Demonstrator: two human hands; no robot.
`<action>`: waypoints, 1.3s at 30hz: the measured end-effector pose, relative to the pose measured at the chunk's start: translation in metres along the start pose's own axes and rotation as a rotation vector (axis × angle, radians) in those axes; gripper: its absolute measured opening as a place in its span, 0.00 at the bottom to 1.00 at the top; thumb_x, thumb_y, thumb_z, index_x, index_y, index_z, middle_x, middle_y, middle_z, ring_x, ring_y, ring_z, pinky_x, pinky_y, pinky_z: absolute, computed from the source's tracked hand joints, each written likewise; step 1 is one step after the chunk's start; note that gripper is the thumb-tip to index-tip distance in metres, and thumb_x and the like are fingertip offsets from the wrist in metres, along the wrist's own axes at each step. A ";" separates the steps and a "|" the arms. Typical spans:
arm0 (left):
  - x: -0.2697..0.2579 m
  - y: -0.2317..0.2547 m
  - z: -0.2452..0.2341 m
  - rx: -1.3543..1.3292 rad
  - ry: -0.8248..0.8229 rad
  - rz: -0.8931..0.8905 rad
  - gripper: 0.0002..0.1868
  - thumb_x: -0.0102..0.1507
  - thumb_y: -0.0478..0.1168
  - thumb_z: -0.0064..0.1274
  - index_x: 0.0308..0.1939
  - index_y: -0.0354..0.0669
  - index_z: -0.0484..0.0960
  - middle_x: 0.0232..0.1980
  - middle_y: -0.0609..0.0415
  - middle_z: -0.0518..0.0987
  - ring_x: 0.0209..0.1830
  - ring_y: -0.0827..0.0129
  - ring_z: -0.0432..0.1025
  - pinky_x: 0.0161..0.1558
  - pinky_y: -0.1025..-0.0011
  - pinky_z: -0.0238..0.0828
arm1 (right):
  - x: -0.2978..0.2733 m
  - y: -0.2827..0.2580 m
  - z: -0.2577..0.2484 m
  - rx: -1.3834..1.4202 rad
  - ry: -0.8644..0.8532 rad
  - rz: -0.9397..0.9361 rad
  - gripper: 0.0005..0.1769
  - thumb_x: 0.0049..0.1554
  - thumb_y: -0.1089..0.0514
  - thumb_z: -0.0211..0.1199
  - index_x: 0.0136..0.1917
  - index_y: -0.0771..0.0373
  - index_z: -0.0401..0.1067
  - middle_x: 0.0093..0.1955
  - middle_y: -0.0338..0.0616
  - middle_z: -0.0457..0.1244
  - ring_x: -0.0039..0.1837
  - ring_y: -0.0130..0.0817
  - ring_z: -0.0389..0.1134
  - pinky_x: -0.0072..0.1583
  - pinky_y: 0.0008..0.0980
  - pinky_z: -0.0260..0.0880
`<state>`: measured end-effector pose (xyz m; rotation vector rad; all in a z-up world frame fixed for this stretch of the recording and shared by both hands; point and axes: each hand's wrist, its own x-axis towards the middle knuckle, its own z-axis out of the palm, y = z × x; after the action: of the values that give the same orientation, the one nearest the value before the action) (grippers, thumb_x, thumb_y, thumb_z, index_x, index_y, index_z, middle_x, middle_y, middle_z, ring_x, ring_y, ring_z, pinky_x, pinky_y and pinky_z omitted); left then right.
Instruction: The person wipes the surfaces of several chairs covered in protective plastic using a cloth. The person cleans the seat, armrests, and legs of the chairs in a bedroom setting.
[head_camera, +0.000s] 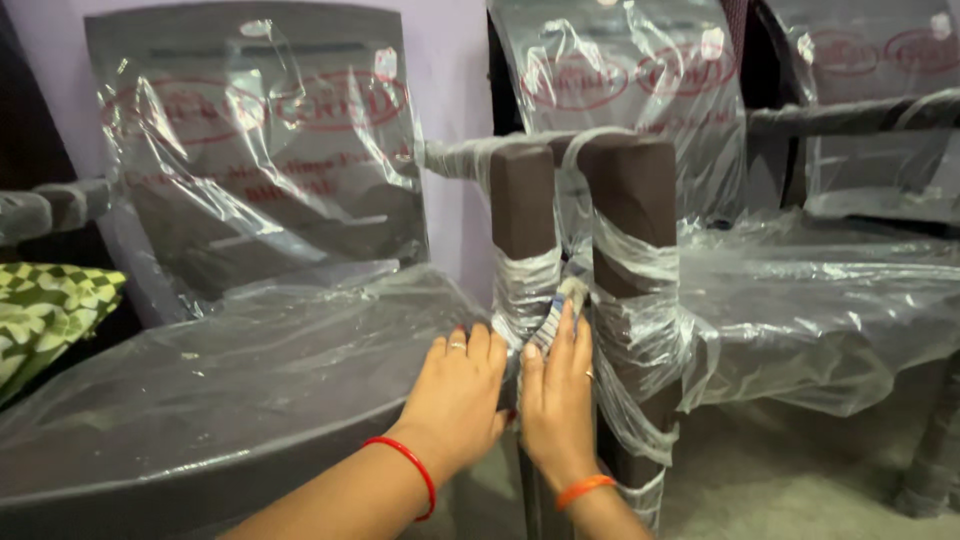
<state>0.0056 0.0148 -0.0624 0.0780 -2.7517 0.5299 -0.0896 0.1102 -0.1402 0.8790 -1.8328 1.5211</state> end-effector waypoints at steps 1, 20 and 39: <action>-0.001 0.001 0.001 0.009 -0.004 0.002 0.46 0.57 0.59 0.62 0.65 0.29 0.61 0.64 0.35 0.66 0.67 0.43 0.62 0.64 0.53 0.58 | -0.005 -0.003 0.001 -0.023 0.014 0.015 0.37 0.66 0.50 0.47 0.81 0.70 0.45 0.80 0.71 0.45 0.78 0.66 0.49 0.72 0.50 0.52; -0.007 0.022 0.010 0.175 0.143 -0.054 0.50 0.58 0.63 0.52 0.73 0.29 0.60 0.75 0.35 0.59 0.74 0.42 0.54 0.69 0.48 0.45 | -0.100 0.037 0.008 -0.165 0.013 0.101 0.36 0.66 0.52 0.49 0.79 0.75 0.45 0.79 0.73 0.45 0.77 0.69 0.50 0.72 0.53 0.51; -0.014 0.046 0.075 0.485 0.264 0.547 0.33 0.61 0.49 0.43 0.71 0.47 0.67 0.79 0.50 0.59 0.81 0.56 0.45 0.77 0.52 0.31 | -0.219 0.111 0.038 -0.454 -0.036 0.110 0.50 0.56 0.54 0.66 0.78 0.72 0.39 0.77 0.77 0.41 0.74 0.77 0.49 0.70 0.60 0.56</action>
<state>-0.0103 0.0298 -0.1492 -0.5988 -2.3097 1.2409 -0.0463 0.1124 -0.3844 0.5972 -2.1624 1.0821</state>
